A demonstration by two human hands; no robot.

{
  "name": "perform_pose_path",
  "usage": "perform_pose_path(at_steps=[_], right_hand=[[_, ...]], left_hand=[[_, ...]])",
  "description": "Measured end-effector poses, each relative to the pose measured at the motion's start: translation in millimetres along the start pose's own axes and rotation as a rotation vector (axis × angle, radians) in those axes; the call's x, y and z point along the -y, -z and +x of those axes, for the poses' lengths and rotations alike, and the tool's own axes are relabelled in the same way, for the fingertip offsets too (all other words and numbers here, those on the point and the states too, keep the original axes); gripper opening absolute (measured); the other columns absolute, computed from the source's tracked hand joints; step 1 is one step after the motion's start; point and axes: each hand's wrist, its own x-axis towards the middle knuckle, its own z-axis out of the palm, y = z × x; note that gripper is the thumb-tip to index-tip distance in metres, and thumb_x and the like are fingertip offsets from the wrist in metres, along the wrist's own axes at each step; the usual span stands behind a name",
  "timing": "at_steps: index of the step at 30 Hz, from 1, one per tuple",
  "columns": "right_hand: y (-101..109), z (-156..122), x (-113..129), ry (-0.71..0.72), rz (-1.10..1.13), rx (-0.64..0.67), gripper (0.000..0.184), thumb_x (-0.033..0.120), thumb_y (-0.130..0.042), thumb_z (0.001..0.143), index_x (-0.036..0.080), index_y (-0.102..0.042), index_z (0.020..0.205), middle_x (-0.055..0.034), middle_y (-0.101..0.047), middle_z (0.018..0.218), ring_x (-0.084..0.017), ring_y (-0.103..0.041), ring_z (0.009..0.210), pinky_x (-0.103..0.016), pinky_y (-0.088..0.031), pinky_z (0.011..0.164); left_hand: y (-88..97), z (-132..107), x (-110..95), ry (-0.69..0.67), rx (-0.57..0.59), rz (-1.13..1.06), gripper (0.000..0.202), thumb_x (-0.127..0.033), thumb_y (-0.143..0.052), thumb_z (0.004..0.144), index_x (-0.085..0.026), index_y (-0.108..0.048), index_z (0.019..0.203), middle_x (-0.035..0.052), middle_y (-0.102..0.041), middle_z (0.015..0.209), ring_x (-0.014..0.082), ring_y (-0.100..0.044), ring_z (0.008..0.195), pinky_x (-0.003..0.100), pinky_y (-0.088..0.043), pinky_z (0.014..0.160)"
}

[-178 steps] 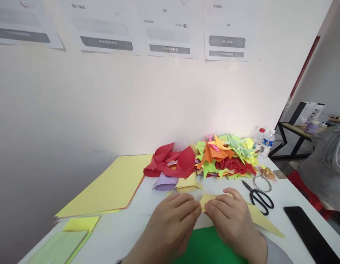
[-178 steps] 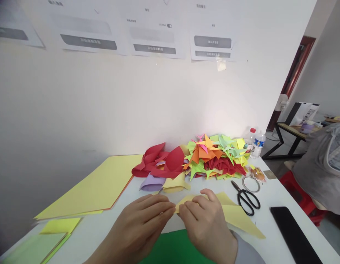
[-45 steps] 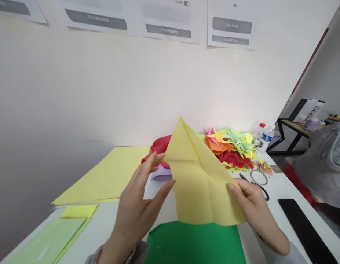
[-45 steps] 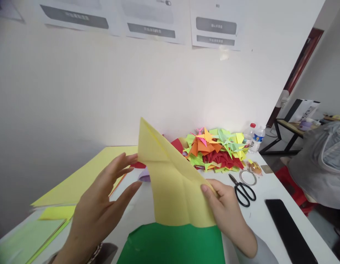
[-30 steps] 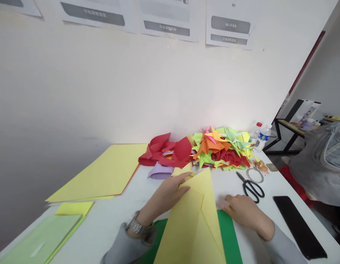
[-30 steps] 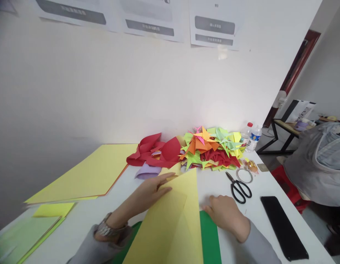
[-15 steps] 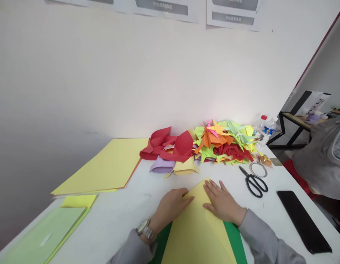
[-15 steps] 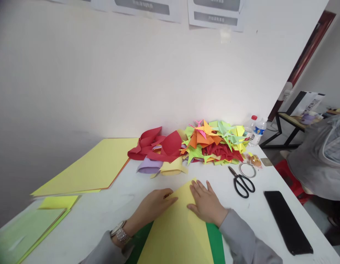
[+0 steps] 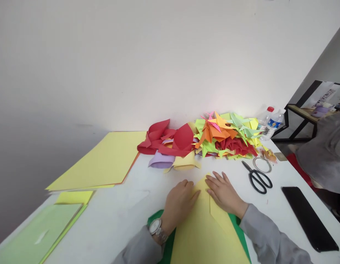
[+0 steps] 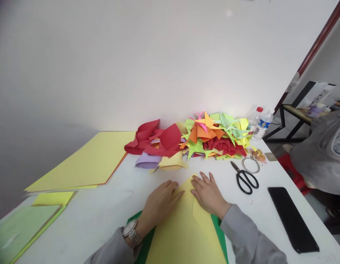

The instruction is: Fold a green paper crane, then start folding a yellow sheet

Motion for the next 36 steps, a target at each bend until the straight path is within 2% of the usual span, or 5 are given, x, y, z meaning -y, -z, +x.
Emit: perform_pose_path(at_steps=[5,12,29,33,36], right_hand=[[2.2,6.7,-4.8,-0.010,-0.017,-0.053,0.036,0.019,-0.045,0.096,0.016,-0.054,0.131,-0.0124,-0.054,0.139,-0.025,-0.048,0.127,-0.046,-0.039,0.101],[10.0,15.2,-0.3,0.058,-0.103,-0.043,0.033,0.021,-0.049,0.094,0.013,-0.057,0.125,-0.0152,-0.060,0.131,-0.028,-0.051,0.120,-0.051,-0.033,0.104],[4.7,15.5,-12.2,0.079,-0.021,-0.074,0.031,0.017,-0.045,0.096,0.014,-0.059,0.124,-0.0125,-0.061,0.131,-0.028,-0.048,0.125,-0.058,-0.024,0.111],[2.6,16.3,-10.9,0.069,-0.013,-0.070,0.032,0.017,-0.046,0.096,0.011,-0.058,0.125,-0.0117,-0.061,0.130,-0.029,-0.047,0.126,-0.058,-0.024,0.112],[0.5,15.9,-11.6,0.060,0.010,-0.066,0.032,0.017,-0.046,0.096,0.012,-0.057,0.126,-0.0120,-0.061,0.129,-0.028,-0.047,0.126,-0.057,-0.023,0.113]], left_hand=[[-14.8,1.2,-5.0,0.022,-0.061,-0.018,0.021,-0.038,-0.057,0.088,-0.018,-0.059,0.095,0.0067,-0.061,0.091,0.0241,-0.060,0.085,0.032,-0.043,0.071],[-17.8,-3.4,-7.2,-0.044,-0.134,0.027,0.030,-0.042,-0.058,0.088,-0.015,-0.060,0.103,0.0088,-0.060,0.092,0.0269,-0.058,0.087,0.037,-0.046,0.074],[-11.7,1.7,-1.2,0.051,0.011,-0.377,0.018,-0.022,-0.057,0.080,-0.019,-0.065,0.095,0.0059,-0.060,0.086,0.0239,-0.061,0.082,0.037,-0.051,0.075],[-1.8,-3.7,6.1,-0.085,0.106,-0.726,0.034,-0.030,-0.056,0.086,-0.022,-0.058,0.118,0.0111,-0.059,0.117,0.0247,-0.059,0.109,0.038,-0.052,0.092],[1.7,-10.3,11.0,-0.182,0.192,-0.809,0.055,-0.041,-0.050,0.093,-0.028,-0.035,0.144,0.0106,-0.037,0.151,0.0264,-0.038,0.138,0.042,-0.041,0.109]])
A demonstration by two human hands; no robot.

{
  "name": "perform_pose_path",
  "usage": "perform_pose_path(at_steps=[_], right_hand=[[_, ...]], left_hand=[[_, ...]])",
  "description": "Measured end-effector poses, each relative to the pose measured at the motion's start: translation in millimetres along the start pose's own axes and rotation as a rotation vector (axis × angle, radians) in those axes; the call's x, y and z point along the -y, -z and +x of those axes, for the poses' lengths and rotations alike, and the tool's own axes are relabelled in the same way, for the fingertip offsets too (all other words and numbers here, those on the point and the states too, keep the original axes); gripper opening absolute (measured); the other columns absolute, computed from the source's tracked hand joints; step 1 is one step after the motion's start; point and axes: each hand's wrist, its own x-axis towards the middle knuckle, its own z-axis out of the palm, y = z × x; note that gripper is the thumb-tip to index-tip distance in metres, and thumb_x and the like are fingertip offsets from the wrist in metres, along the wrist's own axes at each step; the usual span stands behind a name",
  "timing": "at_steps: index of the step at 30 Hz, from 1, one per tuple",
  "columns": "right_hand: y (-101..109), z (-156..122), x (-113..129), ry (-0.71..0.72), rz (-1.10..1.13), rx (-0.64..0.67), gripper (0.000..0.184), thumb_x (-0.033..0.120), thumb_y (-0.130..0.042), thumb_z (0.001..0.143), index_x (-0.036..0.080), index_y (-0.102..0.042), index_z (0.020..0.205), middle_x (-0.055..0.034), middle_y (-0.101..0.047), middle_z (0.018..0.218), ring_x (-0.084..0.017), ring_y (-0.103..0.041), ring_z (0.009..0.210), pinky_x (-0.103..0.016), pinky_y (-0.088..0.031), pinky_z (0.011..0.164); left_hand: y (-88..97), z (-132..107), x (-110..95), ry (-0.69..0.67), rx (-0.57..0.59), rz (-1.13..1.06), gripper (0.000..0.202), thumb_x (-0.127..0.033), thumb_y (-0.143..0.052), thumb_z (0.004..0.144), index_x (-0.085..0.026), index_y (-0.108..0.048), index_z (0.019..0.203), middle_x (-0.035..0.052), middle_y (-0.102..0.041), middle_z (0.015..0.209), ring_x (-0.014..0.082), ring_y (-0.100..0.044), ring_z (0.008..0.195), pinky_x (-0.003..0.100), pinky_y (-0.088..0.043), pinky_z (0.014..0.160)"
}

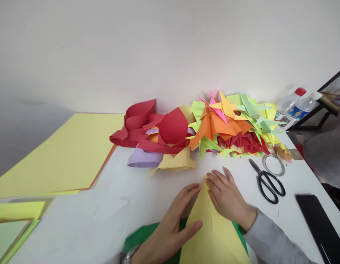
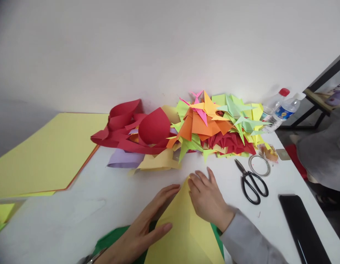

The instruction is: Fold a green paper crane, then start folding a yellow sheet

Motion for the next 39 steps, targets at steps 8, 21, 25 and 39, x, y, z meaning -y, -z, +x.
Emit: perform_pose_path(at_steps=[8,21,25,39], right_hand=[[-2.8,0.4,-3.0,0.006,0.026,-0.039,0.031,0.020,-0.048,0.095,0.013,-0.059,0.124,-0.0117,-0.063,0.127,-0.028,-0.047,0.126,-0.057,-0.020,0.114],[1.4,-1.2,-11.7,0.043,0.026,0.002,0.031,0.017,-0.041,0.099,0.014,-0.057,0.126,-0.0097,-0.062,0.130,-0.025,-0.046,0.127,-0.058,-0.018,0.114],[1.6,-0.2,-15.4,0.077,-0.062,-0.011,0.031,0.016,-0.045,0.097,0.015,-0.059,0.124,-0.0108,-0.063,0.128,-0.027,-0.046,0.126,-0.060,-0.021,0.113],[9.0,3.1,-15.9,0.124,-0.398,0.070,0.039,0.015,-0.047,0.093,0.012,-0.055,0.132,-0.0125,-0.060,0.132,-0.033,-0.048,0.118,-0.067,-0.025,0.108]], left_hand=[[-23.8,0.9,-3.5,-0.212,0.136,0.265,0.076,-0.039,-0.038,0.096,-0.023,0.009,0.153,0.0120,-0.002,0.162,0.0337,-0.005,0.147,0.061,-0.017,0.115],[-26.3,22.4,-1.5,-0.195,-0.128,0.445,0.047,-0.034,-0.032,0.100,-0.014,-0.035,0.142,0.0199,-0.044,0.143,0.0281,-0.040,0.134,0.048,-0.041,0.107],[-45.0,24.8,6.7,-0.249,-0.144,0.662,0.067,-0.041,-0.043,0.096,-0.002,-0.023,0.146,0.0268,-0.031,0.151,0.0355,-0.024,0.143,0.054,-0.031,0.112],[-49.8,26.1,1.3,-0.251,-0.094,0.807,0.080,-0.060,-0.036,0.093,0.000,-0.028,0.144,0.0259,-0.031,0.151,0.0340,-0.021,0.145,0.051,-0.023,0.115]])
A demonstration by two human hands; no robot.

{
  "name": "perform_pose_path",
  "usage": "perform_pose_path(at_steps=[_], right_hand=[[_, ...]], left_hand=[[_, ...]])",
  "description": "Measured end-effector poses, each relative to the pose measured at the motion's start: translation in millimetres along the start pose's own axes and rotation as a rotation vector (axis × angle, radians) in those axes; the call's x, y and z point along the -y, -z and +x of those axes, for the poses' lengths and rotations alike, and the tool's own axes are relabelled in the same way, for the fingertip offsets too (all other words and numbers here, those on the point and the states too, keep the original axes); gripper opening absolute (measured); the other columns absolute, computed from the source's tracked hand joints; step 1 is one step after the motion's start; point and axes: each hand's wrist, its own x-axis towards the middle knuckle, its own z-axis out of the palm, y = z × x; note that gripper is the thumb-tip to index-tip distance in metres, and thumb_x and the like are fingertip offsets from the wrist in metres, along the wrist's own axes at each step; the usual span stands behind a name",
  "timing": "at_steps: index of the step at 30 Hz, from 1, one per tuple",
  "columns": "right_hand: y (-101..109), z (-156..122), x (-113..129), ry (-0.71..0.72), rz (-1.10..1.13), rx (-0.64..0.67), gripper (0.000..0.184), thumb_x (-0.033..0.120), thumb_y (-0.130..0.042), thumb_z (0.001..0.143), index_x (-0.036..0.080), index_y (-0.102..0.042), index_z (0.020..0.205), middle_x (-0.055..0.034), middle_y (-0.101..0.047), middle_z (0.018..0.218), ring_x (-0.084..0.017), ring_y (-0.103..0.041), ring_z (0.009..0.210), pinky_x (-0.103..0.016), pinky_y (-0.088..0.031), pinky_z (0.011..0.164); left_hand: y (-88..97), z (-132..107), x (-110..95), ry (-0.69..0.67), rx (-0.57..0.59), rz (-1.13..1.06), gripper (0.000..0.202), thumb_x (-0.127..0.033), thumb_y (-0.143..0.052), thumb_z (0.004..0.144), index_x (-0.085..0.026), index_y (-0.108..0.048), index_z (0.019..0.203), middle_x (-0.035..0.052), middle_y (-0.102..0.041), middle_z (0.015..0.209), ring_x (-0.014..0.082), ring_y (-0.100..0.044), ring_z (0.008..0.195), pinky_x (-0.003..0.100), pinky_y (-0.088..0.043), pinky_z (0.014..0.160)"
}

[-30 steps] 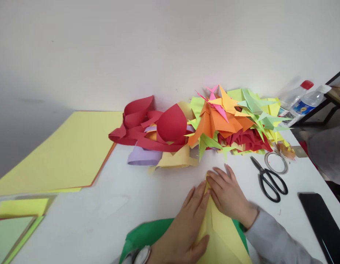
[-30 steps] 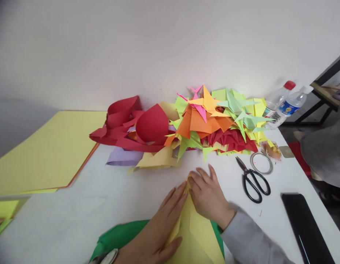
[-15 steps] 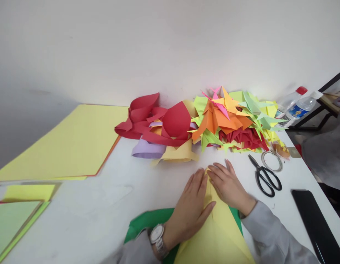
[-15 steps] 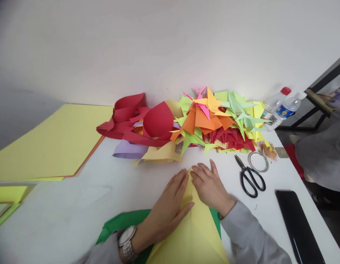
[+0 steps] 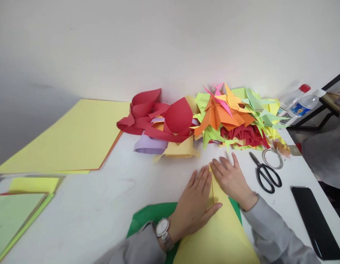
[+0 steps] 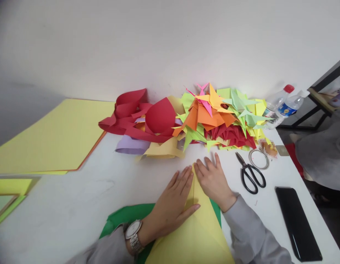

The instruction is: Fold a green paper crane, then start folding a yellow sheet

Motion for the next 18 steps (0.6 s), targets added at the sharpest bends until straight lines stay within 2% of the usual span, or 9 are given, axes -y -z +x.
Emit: perform_pose_path(at_steps=[6,13,18], right_hand=[[4.9,1.7,7.8,-0.041,-0.026,0.020,0.039,0.014,-0.048,0.093,0.011,-0.055,0.132,-0.0132,-0.059,0.132,-0.033,-0.049,0.116,-0.066,-0.027,0.107],[3.3,1.0,8.2,-0.065,-0.001,0.016,0.038,0.013,-0.048,0.094,0.012,-0.056,0.131,-0.0136,-0.059,0.133,-0.033,-0.050,0.116,-0.067,-0.027,0.107],[3.3,1.2,9.8,-0.076,0.025,0.014,0.040,0.012,-0.049,0.092,0.011,-0.055,0.132,-0.0145,-0.059,0.132,-0.035,-0.049,0.118,-0.069,-0.026,0.107]], left_hand=[[-5.0,1.5,-9.4,0.042,-0.030,0.033,0.081,-0.061,-0.035,0.093,0.001,-0.029,0.144,0.0271,-0.033,0.150,0.0354,-0.023,0.144,0.054,-0.020,0.114],[-7.3,1.6,-10.9,0.042,0.012,0.049,0.079,-0.060,-0.032,0.094,0.000,-0.031,0.145,0.0263,-0.034,0.150,0.0356,-0.023,0.144,0.056,-0.017,0.115],[-7.7,2.9,-13.5,0.047,0.020,0.053,0.080,-0.061,-0.033,0.093,0.003,-0.034,0.142,0.0280,-0.034,0.149,0.0373,-0.023,0.143,0.057,-0.017,0.114]])
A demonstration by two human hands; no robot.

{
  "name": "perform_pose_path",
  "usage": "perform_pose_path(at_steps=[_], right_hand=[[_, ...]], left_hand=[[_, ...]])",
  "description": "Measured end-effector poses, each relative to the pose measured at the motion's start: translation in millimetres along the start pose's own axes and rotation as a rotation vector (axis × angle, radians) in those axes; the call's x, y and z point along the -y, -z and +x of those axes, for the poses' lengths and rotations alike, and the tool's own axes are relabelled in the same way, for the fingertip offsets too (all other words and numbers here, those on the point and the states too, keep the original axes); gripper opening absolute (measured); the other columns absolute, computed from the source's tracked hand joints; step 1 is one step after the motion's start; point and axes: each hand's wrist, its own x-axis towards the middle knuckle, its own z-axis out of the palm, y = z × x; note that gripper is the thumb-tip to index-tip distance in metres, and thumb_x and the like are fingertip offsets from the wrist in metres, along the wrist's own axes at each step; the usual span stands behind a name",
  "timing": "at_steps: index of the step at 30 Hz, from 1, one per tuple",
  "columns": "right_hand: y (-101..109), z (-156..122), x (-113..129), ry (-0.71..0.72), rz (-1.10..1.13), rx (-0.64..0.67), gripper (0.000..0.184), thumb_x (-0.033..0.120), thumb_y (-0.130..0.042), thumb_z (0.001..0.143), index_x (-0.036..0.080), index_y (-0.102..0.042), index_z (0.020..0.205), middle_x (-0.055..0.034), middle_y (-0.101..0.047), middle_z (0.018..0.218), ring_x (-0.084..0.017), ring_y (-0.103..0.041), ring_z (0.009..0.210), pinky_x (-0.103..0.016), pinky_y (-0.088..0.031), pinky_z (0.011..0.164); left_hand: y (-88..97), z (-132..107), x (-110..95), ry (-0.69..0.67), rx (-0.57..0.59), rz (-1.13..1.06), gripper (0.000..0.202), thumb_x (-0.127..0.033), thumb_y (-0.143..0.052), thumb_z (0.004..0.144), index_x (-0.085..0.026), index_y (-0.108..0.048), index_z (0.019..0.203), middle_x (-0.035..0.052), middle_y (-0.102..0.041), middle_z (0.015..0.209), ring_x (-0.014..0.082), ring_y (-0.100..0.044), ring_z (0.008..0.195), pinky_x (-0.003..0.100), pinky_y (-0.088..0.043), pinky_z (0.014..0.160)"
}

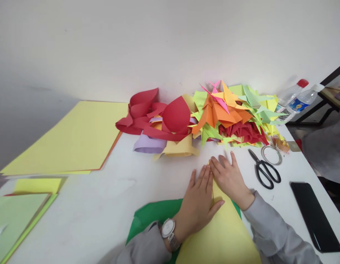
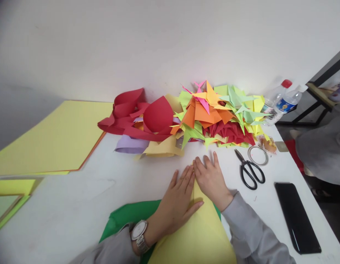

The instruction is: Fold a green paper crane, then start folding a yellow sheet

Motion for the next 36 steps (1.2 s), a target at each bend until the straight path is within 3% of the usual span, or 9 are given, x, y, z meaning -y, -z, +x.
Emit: perform_pose_path(at_steps=[16,21,24,31,36], right_hand=[[-3.6,0.0,-6.5,-0.034,0.114,0.011,0.045,0.013,-0.044,0.095,0.016,-0.046,0.139,-0.0125,-0.056,0.135,-0.032,-0.045,0.124,-0.066,-0.022,0.108],[-3.4,-0.1,-5.3,-0.046,0.119,0.025,0.046,0.011,-0.043,0.094,0.017,-0.046,0.139,-0.0126,-0.056,0.136,-0.032,-0.044,0.124,-0.066,-0.022,0.108],[-3.4,-0.1,-4.4,-0.051,0.120,0.031,0.046,0.011,-0.042,0.094,0.017,-0.046,0.139,-0.0129,-0.056,0.135,-0.032,-0.044,0.124,-0.066,-0.023,0.107],[-7.9,-1.6,-4.1,-0.046,0.107,-0.017,0.039,0.011,-0.044,0.094,0.012,-0.053,0.132,-0.0146,-0.058,0.133,-0.032,-0.046,0.123,-0.065,-0.028,0.106],[-9.6,-4.1,-4.7,-0.009,0.084,-0.103,0.031,0.012,-0.046,0.095,0.013,-0.062,0.122,-0.0114,-0.062,0.128,-0.031,-0.049,0.118,-0.061,-0.029,0.107]], left_hand=[[-3.5,-1.0,-3.0,0.001,-0.045,0.017,0.080,-0.057,-0.037,0.093,0.003,-0.026,0.145,0.0301,-0.034,0.148,0.0383,-0.023,0.143,0.058,-0.018,0.114],[-2.1,-10.5,-3.2,0.101,-0.096,-0.027,0.077,-0.051,-0.038,0.095,0.001,-0.018,0.147,0.0291,-0.033,0.149,0.0358,-0.025,0.143,0.056,-0.024,0.113],[-1.9,-18.3,-5.7,0.093,-0.106,-0.053,0.077,-0.050,-0.040,0.095,-0.001,-0.015,0.148,0.0281,-0.033,0.150,0.0358,-0.024,0.143,0.057,-0.024,0.112],[0.6,-23.8,-9.9,0.022,-0.066,-0.054,0.080,-0.051,-0.042,0.093,-0.003,-0.013,0.149,0.0285,-0.032,0.150,0.0367,-0.022,0.144,0.058,-0.022,0.112],[-1.7,-22.7,-12.2,0.031,-0.049,-0.028,0.075,-0.050,-0.045,0.092,-0.001,-0.025,0.145,0.0291,-0.033,0.150,0.0381,-0.020,0.144,0.058,-0.022,0.113]])
